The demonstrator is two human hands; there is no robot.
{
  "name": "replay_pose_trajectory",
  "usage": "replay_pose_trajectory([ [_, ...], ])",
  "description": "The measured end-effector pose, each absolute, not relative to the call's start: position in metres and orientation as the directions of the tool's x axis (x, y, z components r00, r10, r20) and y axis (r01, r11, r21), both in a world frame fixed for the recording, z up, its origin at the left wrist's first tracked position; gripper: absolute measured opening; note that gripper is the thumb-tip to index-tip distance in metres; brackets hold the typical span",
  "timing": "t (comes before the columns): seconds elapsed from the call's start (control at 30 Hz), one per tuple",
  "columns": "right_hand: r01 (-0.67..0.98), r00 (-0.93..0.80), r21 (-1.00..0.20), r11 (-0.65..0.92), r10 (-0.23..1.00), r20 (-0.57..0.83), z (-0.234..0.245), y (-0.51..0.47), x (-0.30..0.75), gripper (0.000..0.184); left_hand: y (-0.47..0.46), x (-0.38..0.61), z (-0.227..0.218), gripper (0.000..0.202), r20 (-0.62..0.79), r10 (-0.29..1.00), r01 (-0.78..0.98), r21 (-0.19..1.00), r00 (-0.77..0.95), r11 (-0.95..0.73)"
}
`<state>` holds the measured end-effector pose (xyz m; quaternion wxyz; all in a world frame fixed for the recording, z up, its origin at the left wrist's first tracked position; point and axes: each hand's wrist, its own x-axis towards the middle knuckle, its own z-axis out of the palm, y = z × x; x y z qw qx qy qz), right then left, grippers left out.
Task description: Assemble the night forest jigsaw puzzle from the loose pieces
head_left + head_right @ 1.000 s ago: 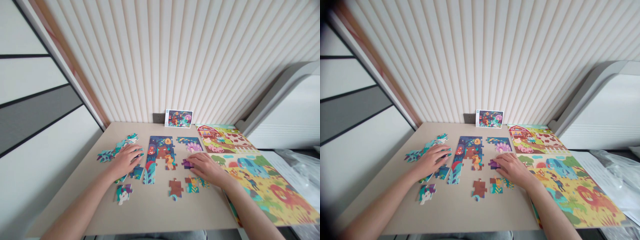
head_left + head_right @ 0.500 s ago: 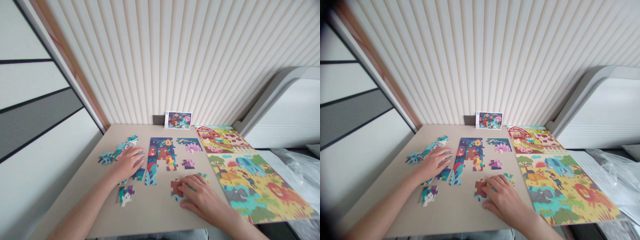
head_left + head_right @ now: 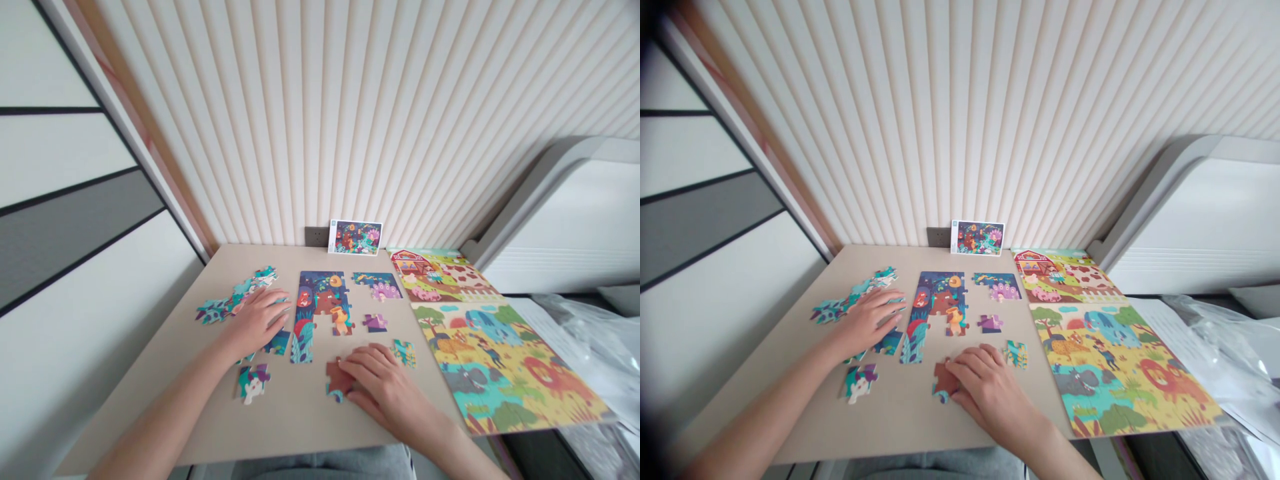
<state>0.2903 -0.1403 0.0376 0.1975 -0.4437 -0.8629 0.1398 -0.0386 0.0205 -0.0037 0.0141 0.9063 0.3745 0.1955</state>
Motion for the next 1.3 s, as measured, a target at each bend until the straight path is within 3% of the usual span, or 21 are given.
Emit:
replay_pose_trajectory([
  [0.23, 0.843, -0.282, -0.378, 0.382, 0.913, 0.293, 0.021, -0.149, 0.341, 0.037, 0.018, -0.037, -0.001, 0.034, 0.345, 0.673, 0.667, 0.155, 0.655, -0.729],
  [0.53, 0.866, -0.345, -0.322, 0.383, 0.923, 0.171, 0.013, -0.152, 0.361, 0.052, 0.018, -0.035, -0.002, 0.034, 0.352, 0.641, 0.623, 0.180, 0.682, -0.762],
  [1.0, 0.846, -0.297, -0.408, 0.344, 0.939, 0.176, 0.016, -0.147, 0.351, 0.044, 0.017, -0.034, 0.001, 0.032, 0.311, 0.647, 0.615, 0.206, 0.696, -0.761],
  [1.3, 0.854, -0.358, -0.339, 0.395, 0.919, 0.167, 0.019, -0.142, 0.356, 0.042, 0.016, -0.036, 0.008, 0.031, 0.347, 0.636, 0.619, 0.174, 0.689, -0.766],
])
